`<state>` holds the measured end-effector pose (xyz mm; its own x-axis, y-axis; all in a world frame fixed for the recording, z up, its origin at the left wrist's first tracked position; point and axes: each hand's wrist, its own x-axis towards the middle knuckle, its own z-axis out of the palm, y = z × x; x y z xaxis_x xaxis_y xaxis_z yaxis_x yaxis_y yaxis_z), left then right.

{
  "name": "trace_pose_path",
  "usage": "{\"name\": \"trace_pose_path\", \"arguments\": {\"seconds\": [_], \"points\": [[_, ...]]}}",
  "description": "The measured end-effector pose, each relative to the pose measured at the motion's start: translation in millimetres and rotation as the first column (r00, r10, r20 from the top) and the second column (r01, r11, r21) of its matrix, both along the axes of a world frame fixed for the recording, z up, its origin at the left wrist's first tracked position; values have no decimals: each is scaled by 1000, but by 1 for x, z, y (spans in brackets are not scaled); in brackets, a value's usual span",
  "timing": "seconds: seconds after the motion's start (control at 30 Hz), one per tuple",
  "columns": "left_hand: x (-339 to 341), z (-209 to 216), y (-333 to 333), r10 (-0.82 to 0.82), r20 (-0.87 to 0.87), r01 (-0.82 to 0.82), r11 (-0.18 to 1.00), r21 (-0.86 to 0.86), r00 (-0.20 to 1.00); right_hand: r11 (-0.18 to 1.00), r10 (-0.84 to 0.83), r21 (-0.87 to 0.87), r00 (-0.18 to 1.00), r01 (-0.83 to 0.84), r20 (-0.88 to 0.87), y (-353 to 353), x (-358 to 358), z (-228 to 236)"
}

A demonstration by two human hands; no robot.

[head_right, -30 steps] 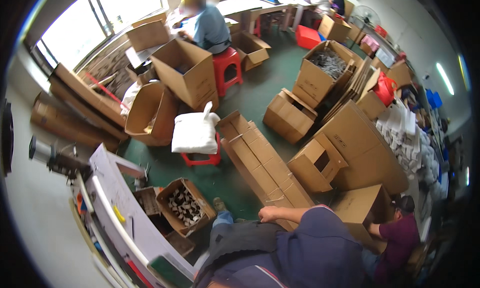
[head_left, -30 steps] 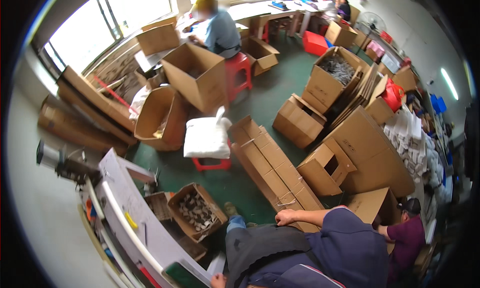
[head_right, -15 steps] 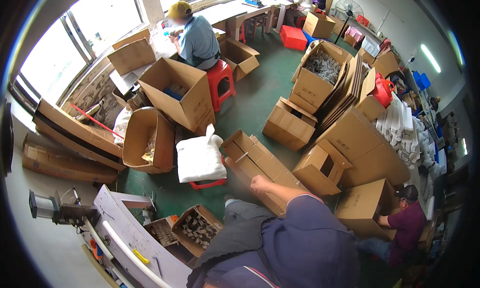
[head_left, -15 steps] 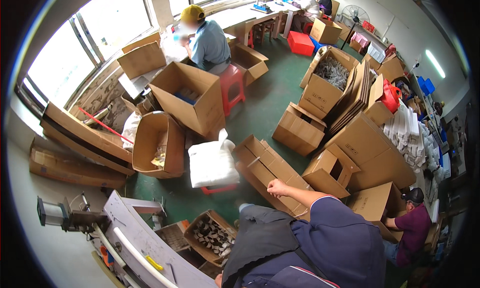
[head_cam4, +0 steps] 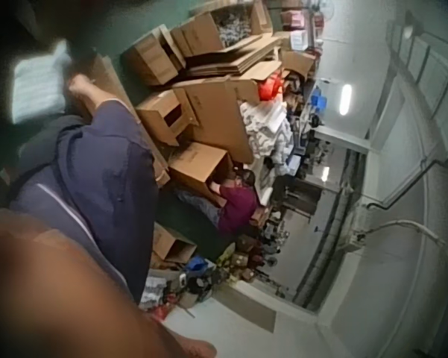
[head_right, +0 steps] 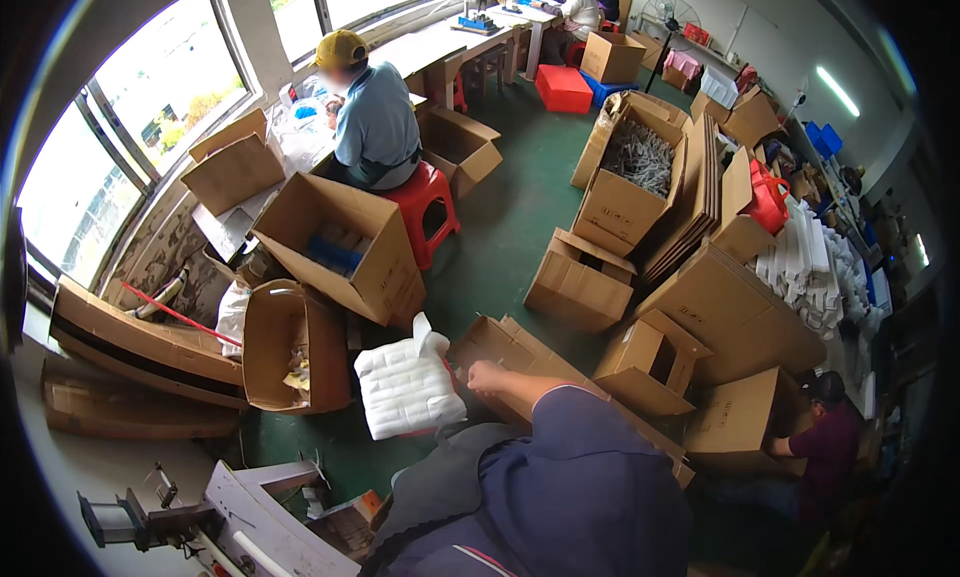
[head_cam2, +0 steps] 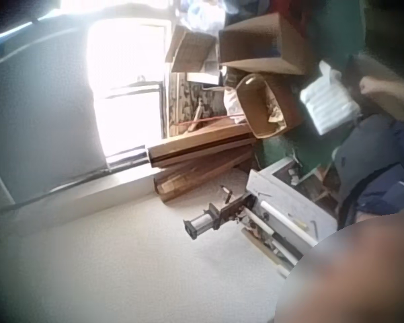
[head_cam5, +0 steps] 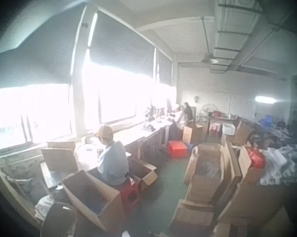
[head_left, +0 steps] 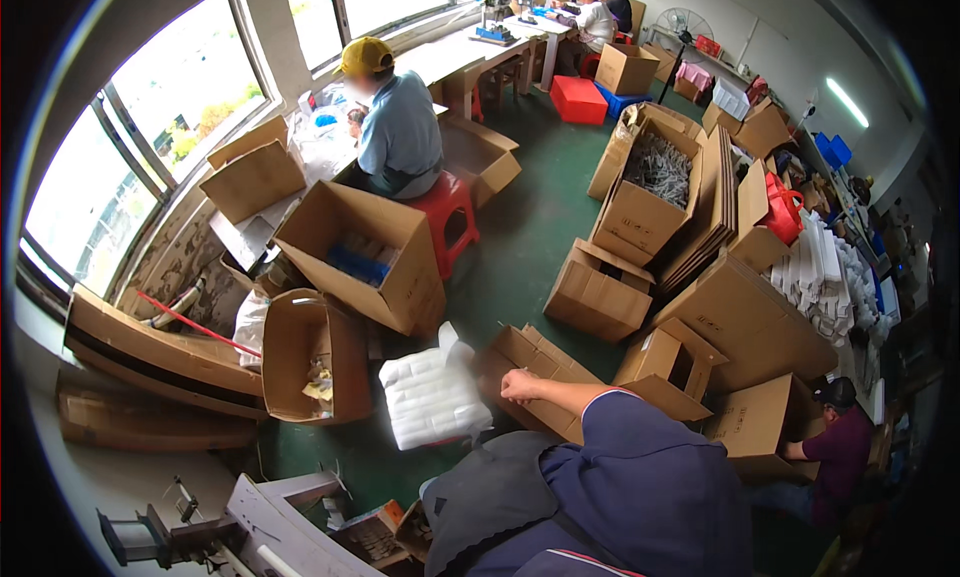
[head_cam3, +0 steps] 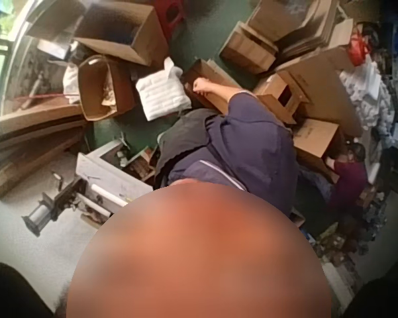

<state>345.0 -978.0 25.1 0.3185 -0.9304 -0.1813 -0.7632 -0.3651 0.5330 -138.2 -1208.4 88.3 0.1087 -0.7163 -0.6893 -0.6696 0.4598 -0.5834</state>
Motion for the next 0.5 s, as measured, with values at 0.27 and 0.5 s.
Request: {"name": "trace_pose_path", "arguments": {"seconds": [0.27, 0.5], "points": [[14, 81, 53, 342, 61, -340, 939, -46, 938, 973, -228, 68, 957, 219, 181, -19, -2, -44], [59, 117, -2, 603, -263, -596, 795, 117, 753, 937, -169, 316, 985, 148, 38, 25, 22, -61]]}}
